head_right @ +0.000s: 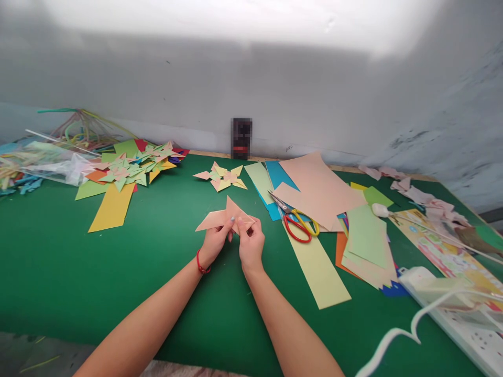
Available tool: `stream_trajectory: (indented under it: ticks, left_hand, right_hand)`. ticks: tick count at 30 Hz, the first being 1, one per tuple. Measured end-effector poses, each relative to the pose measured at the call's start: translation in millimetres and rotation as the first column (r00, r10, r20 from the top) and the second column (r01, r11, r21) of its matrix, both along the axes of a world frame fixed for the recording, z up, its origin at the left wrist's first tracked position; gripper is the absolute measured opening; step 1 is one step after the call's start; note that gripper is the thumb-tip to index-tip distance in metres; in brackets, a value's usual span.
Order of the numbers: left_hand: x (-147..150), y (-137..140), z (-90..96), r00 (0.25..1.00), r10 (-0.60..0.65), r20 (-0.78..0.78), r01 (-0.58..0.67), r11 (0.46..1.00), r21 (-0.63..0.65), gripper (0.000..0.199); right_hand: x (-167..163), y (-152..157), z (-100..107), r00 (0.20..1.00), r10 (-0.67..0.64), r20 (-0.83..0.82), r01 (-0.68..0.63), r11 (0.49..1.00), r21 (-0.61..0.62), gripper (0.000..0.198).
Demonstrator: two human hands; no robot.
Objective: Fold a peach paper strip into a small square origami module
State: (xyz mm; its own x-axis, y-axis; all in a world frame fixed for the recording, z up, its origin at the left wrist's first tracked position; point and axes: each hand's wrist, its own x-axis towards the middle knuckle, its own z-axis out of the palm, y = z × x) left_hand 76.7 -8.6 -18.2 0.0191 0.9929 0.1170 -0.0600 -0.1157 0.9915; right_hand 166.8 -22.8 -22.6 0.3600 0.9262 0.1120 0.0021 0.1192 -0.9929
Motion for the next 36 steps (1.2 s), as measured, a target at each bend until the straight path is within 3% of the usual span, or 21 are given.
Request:
stream_trajectory:
  ticks: [8,12,28,36]
  left_hand:
    - [-0.4,0.6,-4.6,0.999,-0.036,0.034,0.036,0.999,-0.018,0.044]
    - [-0.1,0.1,-5.1,0.998,0.013,0.058,-0.010,0.998,-0.060,0.037]
    - [-1.0,-2.8,2.0,0.998,0.041,-0.044,-0.040,0.999,0.004,0.046]
    - [-1.0,-2.6,0.3,0.999,0.037,0.004,-0.036,0.992,-0.124,0.047]
  right_hand:
    - [0.4,-0.4,2.2,0.999,0.037,-0.029,-0.036,0.999,0.022,0.026]
    - [-2.1,-3.2,4.0,0.998,0.066,-0.020,-0.066,0.998,0.018,0.029]
    - [-3.4,-3.8,2.4,0.996,0.076,-0.049,-0.077,0.997,-0.018,0.030]
    - [-3.2,-4.5,4.9,0.999,0.045,0.017,-0.045,0.999,0.017,0.034]
